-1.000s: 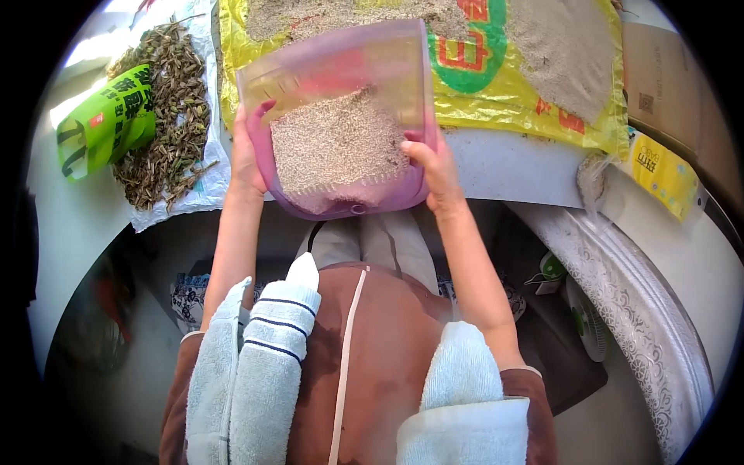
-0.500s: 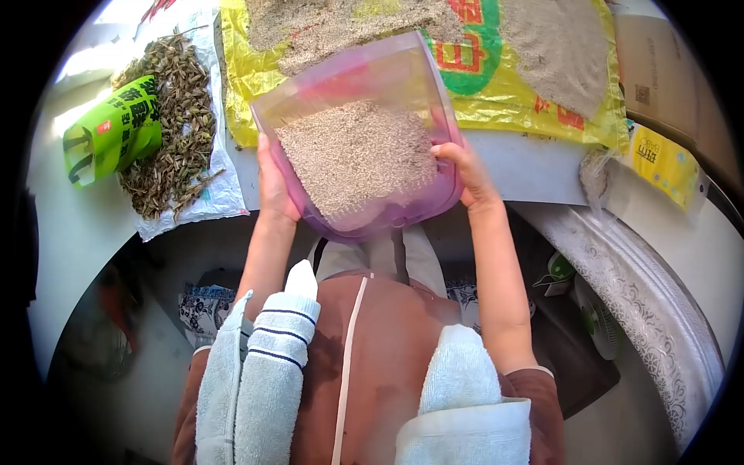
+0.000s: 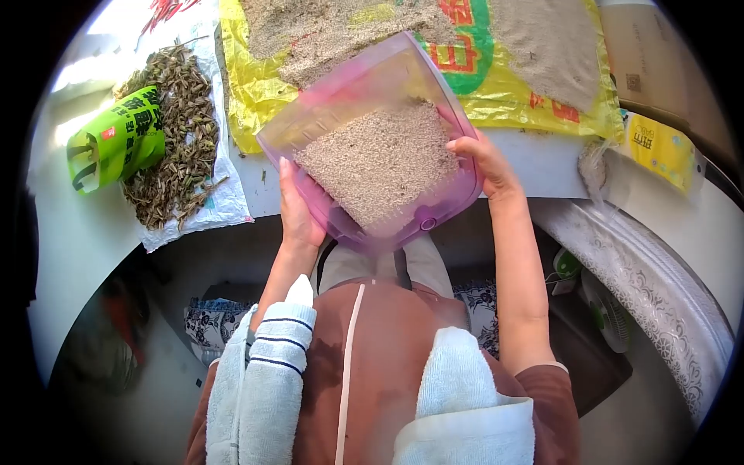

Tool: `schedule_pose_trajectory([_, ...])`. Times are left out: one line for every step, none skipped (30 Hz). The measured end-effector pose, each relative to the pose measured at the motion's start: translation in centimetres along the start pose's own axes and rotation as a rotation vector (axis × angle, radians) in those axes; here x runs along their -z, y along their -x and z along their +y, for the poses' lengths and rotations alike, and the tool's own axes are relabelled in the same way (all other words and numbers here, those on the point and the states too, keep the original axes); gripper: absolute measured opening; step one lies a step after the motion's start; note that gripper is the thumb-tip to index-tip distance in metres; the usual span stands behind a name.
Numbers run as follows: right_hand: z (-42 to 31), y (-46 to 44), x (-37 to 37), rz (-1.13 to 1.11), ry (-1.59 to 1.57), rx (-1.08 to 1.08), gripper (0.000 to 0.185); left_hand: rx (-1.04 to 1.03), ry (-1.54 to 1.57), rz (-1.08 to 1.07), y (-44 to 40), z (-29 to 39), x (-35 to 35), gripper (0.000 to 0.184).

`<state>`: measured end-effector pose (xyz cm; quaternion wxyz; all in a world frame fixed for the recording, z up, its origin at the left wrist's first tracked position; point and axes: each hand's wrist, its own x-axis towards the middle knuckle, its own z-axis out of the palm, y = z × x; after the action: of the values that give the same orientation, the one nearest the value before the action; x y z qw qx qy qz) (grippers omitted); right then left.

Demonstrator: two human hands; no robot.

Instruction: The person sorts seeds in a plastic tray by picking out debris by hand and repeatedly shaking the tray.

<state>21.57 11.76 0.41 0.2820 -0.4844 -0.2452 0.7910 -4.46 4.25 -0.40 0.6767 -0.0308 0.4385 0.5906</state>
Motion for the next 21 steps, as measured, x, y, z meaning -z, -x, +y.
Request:
schedule_pose_trajectory([0.0,0.2,0.4,-0.001,0.02,0.018,0.07,0.075,-0.02,-0.021,0.2,0.3,0.9,0.051])
schedule_pose_trajectory([-0.6,0.4,-0.9,0.002,0.066,-0.016,0.069,0.148,-0.042,-0.04,0.7,1.4,1.6,0.046])
schedule_pose_trajectory([-1.0,0.6,-2.5,0.002,0.11,-0.048,0.069,0.201,0.023,0.061,1.5,2.4,2.0,0.031])
schedule_pose_trajectory([-1.2,0.7,-3.7,-0.002,0.152,-0.082,0.068,0.212,0.013,0.069,1.8,3.0,2.6,0.03])
schedule_pose_trajectory([-0.9,0.1,-3.4,-0.062,0.137,-0.095,0.068,0.204,0.004,0.066,2.3,3.2,3.1,0.03])
schedule_pose_trajectory([-1.1,-0.1,-3.5,-0.092,0.137,-0.07,0.069,0.194,-0.009,0.06,2.7,3.5,3.5,0.031])
schedule_pose_trajectory([-1.4,-0.3,-3.5,-0.118,0.137,-0.039,0.07,0.175,-0.001,0.068,3.0,3.8,3.4,0.032])
schedule_pose_trajectory([-1.7,-0.2,-3.5,-0.139,0.137,-0.011,0.071,0.161,0.009,0.074,3.6,3.7,3.2,0.033])
schedule_pose_trajectory([-1.8,0.3,-3.3,-0.116,0.055,0.043,0.071,0.149,0.021,0.082,4.3,3.5,3.0,0.033])
schedule_pose_trajectory([-1.9,1.3,-3.4,-0.095,-0.023,0.097,0.071,0.144,0.041,0.093,4.8,3.3,2.7,0.034])
schedule_pose_trajectory([-1.9,2.2,-3.6,-0.077,-0.1,0.151,0.072,0.136,0.064,0.104,5.3,3.3,2.3,0.035])
schedule_pose_trajectory([-1.0,3.1,-3.8,-0.003,-0.139,0.169,0.071,0.124,0.087,0.116,5.8,3.1,2.0,0.036])
schedule_pose_trajectory([0.9,3.8,-4.0,0.067,-0.178,0.187,0.07,0.093,0.114,0.127,6.2,2.8,1.7,0.036])
schedule_pose_trajectory([2.5,4.4,-4.4,0.136,-0.221,0.2,0.069,0.069,0.133,0.101,6.6,2.7,1.2,0.036])
schedule_pose_trajectory([3.6,5.0,-5.1,0.118,-0.289,0.206,0.066,0.047,0.148,0.078,7.2,2.6,0.6,0.036])
schedule_pose_trajectory([4.2,5.4,-5.9,0.101,-0.358,0.213,0.063,0.027,0.162,0.054,7.6,2.6,0.1,0.036])
schedule_pose_trajectory([3.9,5.1,-6.5,0.103,-0.461,0.245,0.058,-0.02,0.105,0.048,7.8,2.1,0.2,0.038])
schedule_pose_trajectory([3.7,4.9,-6.6,0.082,-0.519,0.255,0.058,-0.044,0.08,0.041,8.0,1.8,-0.2,0.039])
schedule_pose_trajectory([3.3,4.7,-6.7,0.059,-0.574,0.267,0.057,-0.071,0.056,0.032,8.4,1.6,-0.6,0.04])
schedule_pose_trajectory([2.9,4.6,-6.9,0.037,-0.633,0.277,0.057,-0.096,0.03,0.024,8.7,1.6,-0.8,0.041])
schedule_pose_trajectory([2.3,5.0,-7.0,0.044,-0.621,0.28,0.055,-0.075,-0.071,-0.086,9.2,2.0,-0.1,0.052])
